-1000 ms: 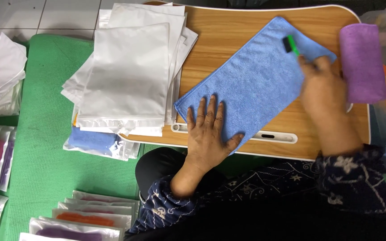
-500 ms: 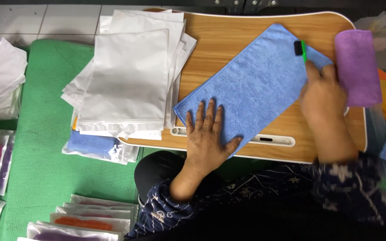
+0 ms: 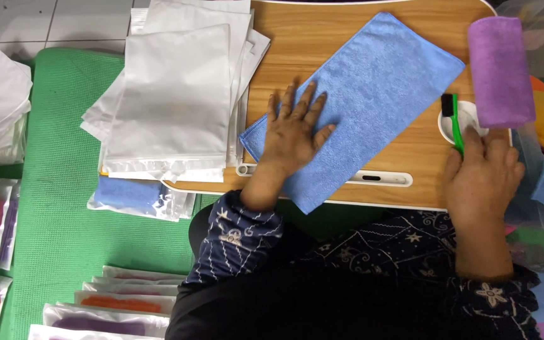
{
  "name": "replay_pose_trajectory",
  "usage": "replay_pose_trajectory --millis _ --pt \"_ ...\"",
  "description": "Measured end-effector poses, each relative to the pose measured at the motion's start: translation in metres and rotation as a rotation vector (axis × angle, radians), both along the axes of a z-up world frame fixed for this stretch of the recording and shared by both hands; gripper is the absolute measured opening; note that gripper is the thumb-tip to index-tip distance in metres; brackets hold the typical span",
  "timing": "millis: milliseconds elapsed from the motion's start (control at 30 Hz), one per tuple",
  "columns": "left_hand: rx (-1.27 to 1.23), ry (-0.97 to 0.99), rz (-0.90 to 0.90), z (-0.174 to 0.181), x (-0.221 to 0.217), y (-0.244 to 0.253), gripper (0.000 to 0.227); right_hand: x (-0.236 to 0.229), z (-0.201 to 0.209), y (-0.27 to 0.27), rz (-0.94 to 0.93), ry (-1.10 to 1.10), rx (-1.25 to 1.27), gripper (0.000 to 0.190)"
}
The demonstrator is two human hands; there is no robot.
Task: The person brushes a purple towel with a green brush, folds it, and places it aside. Then they repeat the process with a blue towel, brushing and folding it before placing it next to the purple one.
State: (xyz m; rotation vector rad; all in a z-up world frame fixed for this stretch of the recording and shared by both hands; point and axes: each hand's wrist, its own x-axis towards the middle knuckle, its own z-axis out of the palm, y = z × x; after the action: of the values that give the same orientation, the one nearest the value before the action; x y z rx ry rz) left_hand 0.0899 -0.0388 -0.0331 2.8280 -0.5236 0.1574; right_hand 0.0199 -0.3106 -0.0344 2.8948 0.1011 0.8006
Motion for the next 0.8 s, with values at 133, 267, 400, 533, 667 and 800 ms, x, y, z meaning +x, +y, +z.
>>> replay_pose_trajectory --millis 133,267,400,533,667,800 --pt "0.002 -0.014 0.059 0.0 -0.006 0.001 0.059 -0.006 0.037 0.052 0.407 0.241 0.328 0.046" --pt "0.125 0.283 0.156 0.041 -0.022 -0.003 0.058 -0.019 0.031 0.103 0.775 0.246 0.329 0.055" --pt "0.147 0.272 0.237 0.037 -0.038 -0.002 0.06 -0.024 0.02 0.117 0.971 0.228 0.369 0.028" --pt "0.151 0.193 0.19 0.034 -0.062 -0.002 0.063 -0.027 0.026 0.108 1.022 0.297 0.461 0.029" --pt "-0.12 0.094 -0.235 0.053 -0.068 0.015 0.052 -0.029 0.048 0.089 0.98 0.467 0.527 0.02" --pt "-0.69 0.445 -0.413 0.066 -0.06 0.031 0.042 -0.018 0.03 0.058 0.854 0.636 0.938 0.013"
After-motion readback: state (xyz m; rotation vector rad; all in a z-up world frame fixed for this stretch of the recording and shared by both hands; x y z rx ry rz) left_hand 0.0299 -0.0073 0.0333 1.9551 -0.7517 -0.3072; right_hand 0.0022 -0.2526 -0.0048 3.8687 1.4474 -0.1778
